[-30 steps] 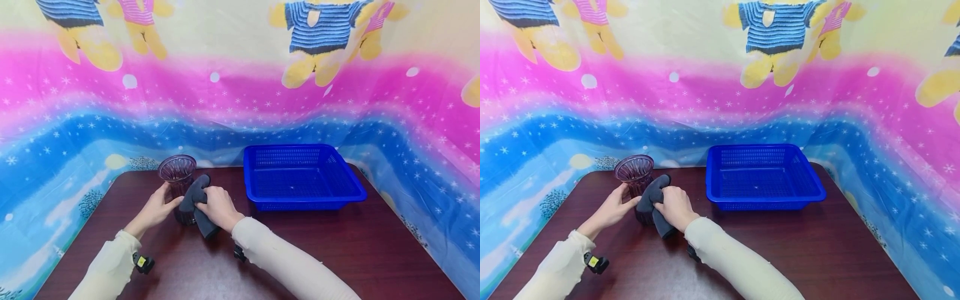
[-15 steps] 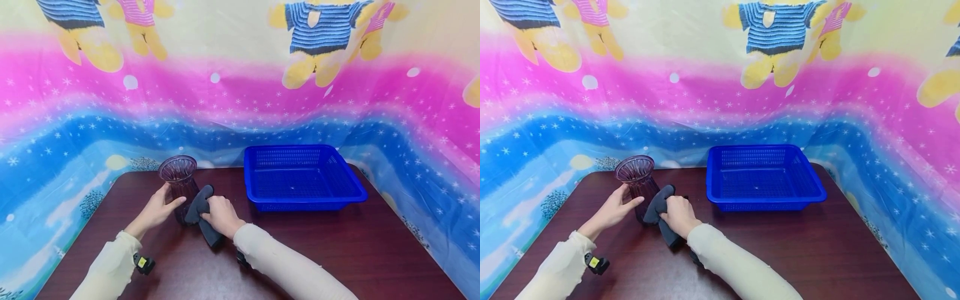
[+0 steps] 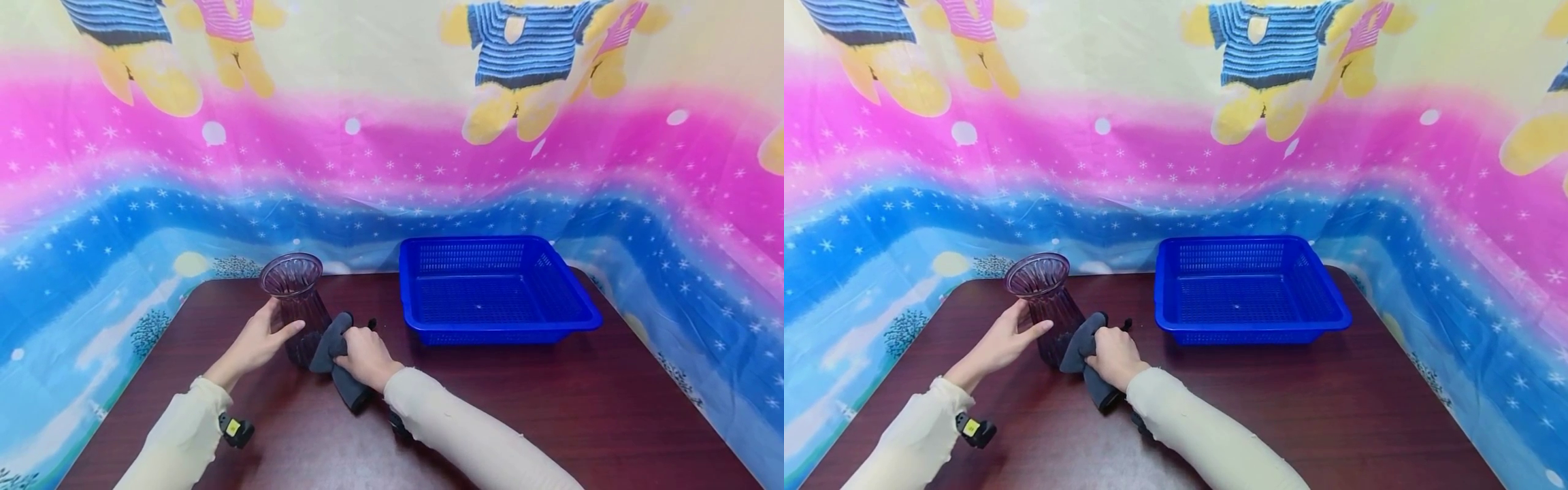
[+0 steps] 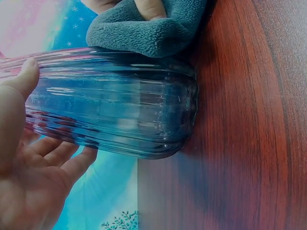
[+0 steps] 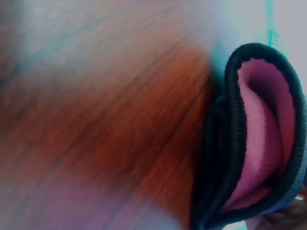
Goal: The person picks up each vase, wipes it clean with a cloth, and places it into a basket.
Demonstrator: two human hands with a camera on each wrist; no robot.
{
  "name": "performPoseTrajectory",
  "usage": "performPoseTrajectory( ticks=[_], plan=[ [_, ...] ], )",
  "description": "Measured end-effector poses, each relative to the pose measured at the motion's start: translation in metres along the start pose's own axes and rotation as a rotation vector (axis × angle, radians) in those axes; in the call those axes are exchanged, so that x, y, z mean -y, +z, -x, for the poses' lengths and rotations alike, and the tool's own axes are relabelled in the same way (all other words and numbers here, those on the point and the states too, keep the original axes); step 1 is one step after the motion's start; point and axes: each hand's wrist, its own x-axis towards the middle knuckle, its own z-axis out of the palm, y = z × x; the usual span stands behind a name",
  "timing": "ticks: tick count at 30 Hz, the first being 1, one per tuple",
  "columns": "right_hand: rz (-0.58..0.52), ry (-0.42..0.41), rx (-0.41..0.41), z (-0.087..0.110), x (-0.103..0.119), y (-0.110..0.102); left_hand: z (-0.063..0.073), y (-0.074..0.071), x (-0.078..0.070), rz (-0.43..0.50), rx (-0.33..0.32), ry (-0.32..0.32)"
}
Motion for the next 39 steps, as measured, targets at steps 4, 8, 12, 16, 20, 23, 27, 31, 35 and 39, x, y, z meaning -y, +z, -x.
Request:
performPoseTrajectory(
  ticks=[4, 8, 12, 16, 20, 23, 27, 31, 35, 39],
  plan=[
    [0.005, 0.005, 0.005, 0.001, -0.001, 0.002, 0.000, 0.000, 0.001, -0.003, -0.001, -0.003],
    [0.007, 0.005, 0.004, 0.000, -0.002, 0.002, 0.000, 0.001, 0.001, -0.007, -0.002, -0.012],
    [-0.027, 0.005, 0.002, -0.001, -0.003, 0.002, 0.000, 0.000, 0.001, -0.007, -0.002, -0.011],
    [-0.049, -0.002, -0.004, -0.002, -0.004, 0.002, 0.000, 0.000, 0.001, -0.010, -0.004, -0.007],
    [-0.067, -0.010, -0.007, -0.002, -0.003, -0.001, 0.000, 0.001, 0.002, -0.015, -0.009, 0.002],
    [-0.084, -0.018, -0.017, -0.003, -0.002, -0.005, 0.000, 0.001, 0.003, -0.020, -0.010, 0.001],
    [-0.095, -0.039, -0.048, -0.005, 0.001, -0.011, 0.000, 0.000, 0.001, -0.021, -0.005, -0.011],
    [-0.105, -0.048, -0.065, -0.007, 0.004, -0.018, 0.000, 0.000, 0.001, -0.028, -0.001, -0.017],
    [-0.112, -0.048, -0.062, -0.008, 0.009, -0.026, -0.001, 0.001, 0.002, -0.029, -0.001, -0.011],
    [-0.112, -0.050, -0.064, -0.009, 0.013, -0.034, -0.001, 0.001, 0.003, -0.036, 0.001, -0.015]
  ],
)
